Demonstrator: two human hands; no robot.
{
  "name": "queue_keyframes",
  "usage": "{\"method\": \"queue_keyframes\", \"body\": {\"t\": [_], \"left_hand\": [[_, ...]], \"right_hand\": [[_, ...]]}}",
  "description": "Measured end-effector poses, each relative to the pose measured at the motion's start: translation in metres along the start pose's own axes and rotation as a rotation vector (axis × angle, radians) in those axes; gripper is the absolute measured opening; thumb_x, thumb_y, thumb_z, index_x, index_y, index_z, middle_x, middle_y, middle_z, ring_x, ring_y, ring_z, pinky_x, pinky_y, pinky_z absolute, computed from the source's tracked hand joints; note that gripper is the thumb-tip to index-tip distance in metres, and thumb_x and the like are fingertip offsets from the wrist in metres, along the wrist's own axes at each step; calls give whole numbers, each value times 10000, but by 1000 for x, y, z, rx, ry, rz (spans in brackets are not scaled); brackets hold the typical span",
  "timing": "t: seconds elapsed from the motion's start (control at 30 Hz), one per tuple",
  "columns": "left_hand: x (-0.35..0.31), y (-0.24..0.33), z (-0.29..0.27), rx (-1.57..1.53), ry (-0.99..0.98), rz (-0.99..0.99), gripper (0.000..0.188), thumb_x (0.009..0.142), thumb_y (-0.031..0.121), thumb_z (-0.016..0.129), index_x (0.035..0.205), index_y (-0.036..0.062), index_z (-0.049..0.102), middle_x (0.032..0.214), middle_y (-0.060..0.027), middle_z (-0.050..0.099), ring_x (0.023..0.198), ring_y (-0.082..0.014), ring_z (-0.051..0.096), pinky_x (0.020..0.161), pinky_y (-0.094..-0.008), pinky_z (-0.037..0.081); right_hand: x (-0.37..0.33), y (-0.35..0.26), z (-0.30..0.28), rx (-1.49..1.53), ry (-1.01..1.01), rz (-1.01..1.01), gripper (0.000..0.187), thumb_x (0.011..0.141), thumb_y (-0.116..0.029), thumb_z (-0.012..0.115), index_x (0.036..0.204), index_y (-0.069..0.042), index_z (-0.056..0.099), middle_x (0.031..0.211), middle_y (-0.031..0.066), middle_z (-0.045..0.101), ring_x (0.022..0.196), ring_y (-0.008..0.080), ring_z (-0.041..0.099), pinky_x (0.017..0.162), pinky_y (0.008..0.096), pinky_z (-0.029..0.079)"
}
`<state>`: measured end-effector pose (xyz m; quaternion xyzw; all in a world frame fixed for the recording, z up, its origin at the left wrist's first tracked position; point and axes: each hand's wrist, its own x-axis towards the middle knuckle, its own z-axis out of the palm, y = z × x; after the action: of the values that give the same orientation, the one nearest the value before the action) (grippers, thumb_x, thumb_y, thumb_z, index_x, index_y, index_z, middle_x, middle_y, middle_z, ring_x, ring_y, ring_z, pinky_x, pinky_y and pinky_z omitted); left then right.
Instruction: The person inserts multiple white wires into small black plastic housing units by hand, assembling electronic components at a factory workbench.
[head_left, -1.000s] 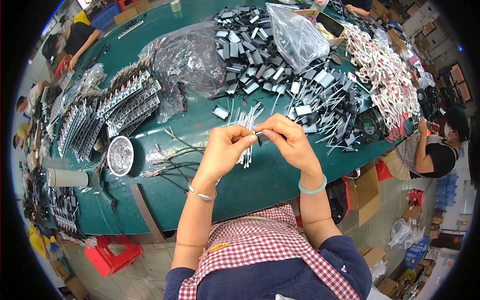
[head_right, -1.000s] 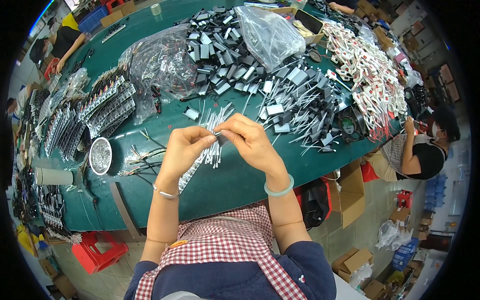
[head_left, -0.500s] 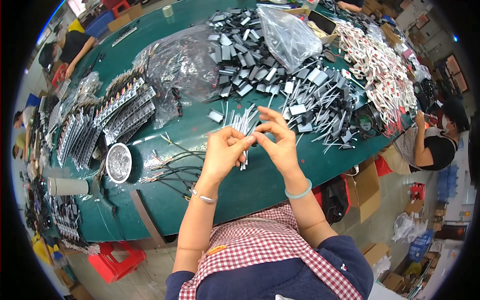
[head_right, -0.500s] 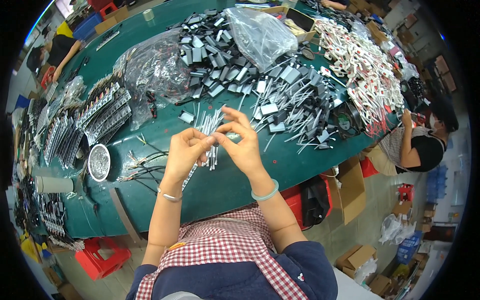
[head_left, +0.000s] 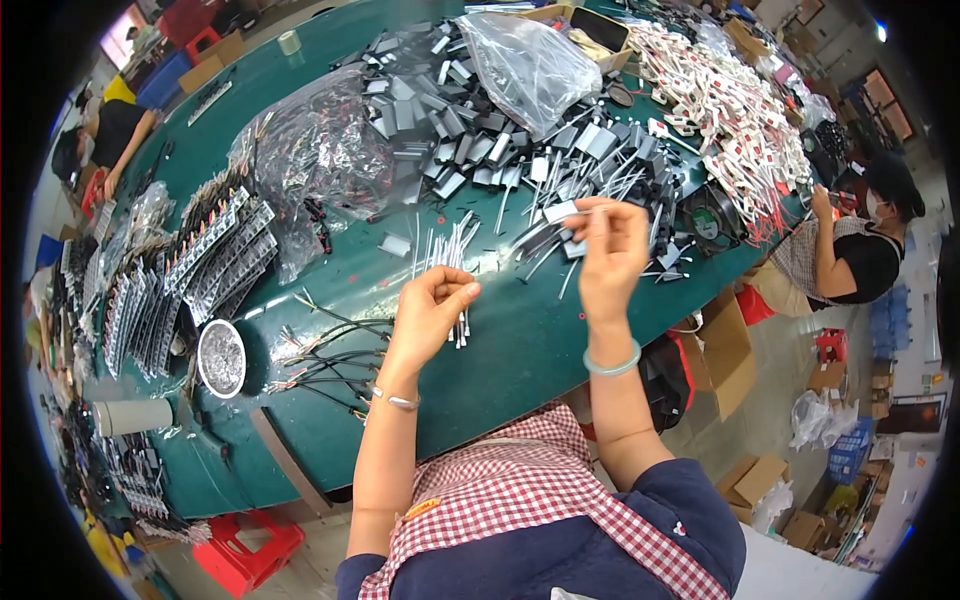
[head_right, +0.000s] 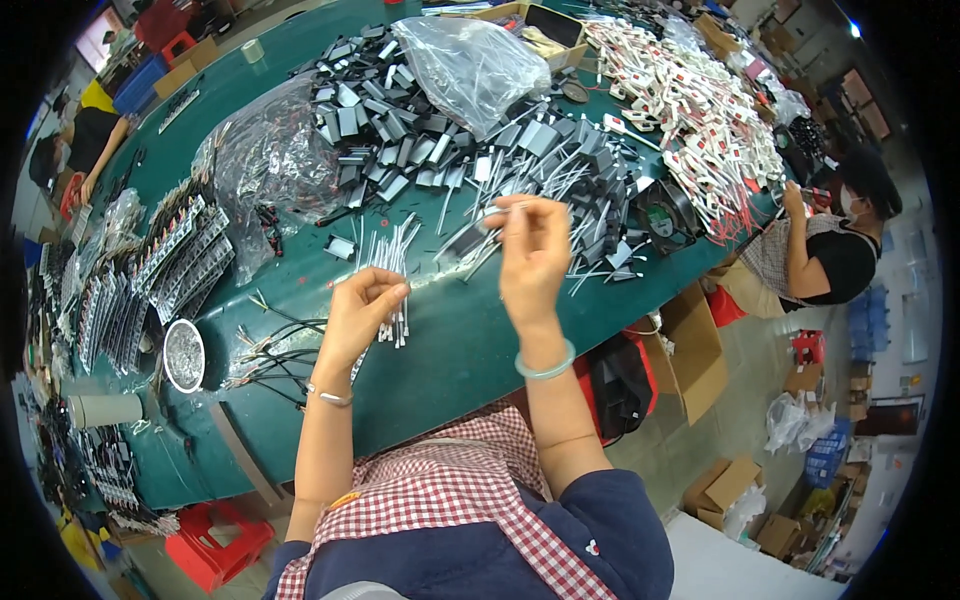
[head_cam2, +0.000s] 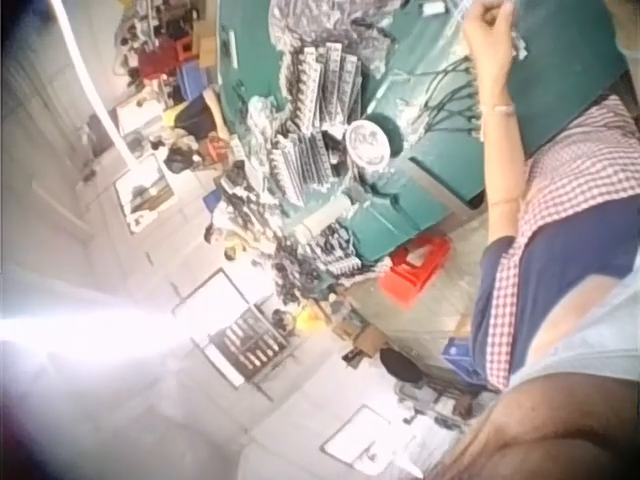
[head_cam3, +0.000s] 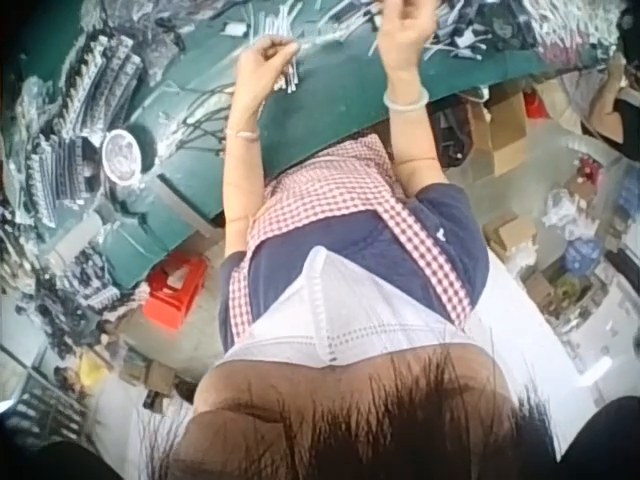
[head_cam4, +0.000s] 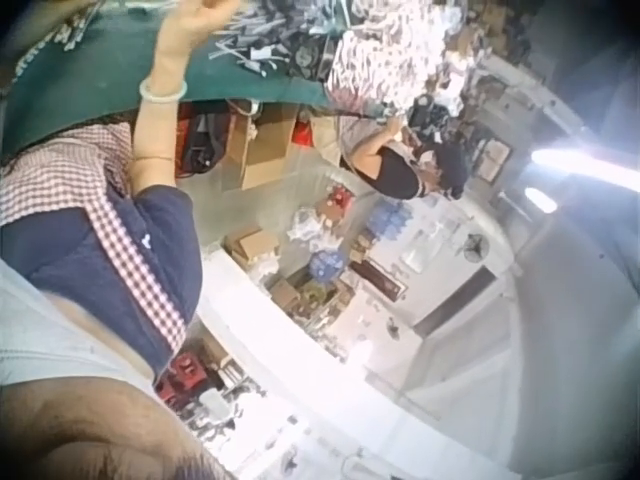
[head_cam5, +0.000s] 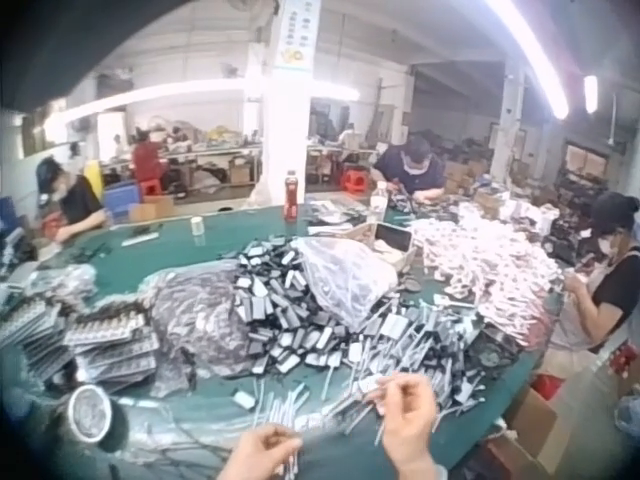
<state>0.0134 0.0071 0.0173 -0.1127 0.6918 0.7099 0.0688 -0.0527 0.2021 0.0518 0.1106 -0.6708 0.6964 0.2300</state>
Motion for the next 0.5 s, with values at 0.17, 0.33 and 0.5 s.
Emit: {"method": "queue_keyframes", "body": {"t": [0.17, 0.33, 0.5], "left_hand": [[18, -22, -7, 645, 343, 189, 267, 812, 178, 707, 976, -18, 629, 818, -184, 687, 762, -299, 678, 644, -369, 507], [28, -30, 1, 1011, 307, 87, 240, 844, 200, 647, 895, -12, 547, 827, -218, 663, 772, -401, 652, 677, -486, 504], [29, -32, -4, 991, 285, 54, 206, 862, 167, 606, 915, -24, 550, 804, -224, 661, 785, -410, 649, 690, -487, 501]], "right_hand": [[22, 23, -29, -568, -142, -513, 92, 867, 47, 581, 941, 8, 543, 931, 145, 624, 755, 260, 650, 666, 316, 500], [6, 55, -38, -879, -567, -449, 136, 779, 13, 665, 880, -12, 578, 870, 125, 592, 799, 314, 588, 717, 377, 489], [18, 49, -12, -730, -572, -350, 133, 763, -13, 684, 875, -20, 612, 874, 113, 605, 814, 280, 597, 729, 351, 483]]}}
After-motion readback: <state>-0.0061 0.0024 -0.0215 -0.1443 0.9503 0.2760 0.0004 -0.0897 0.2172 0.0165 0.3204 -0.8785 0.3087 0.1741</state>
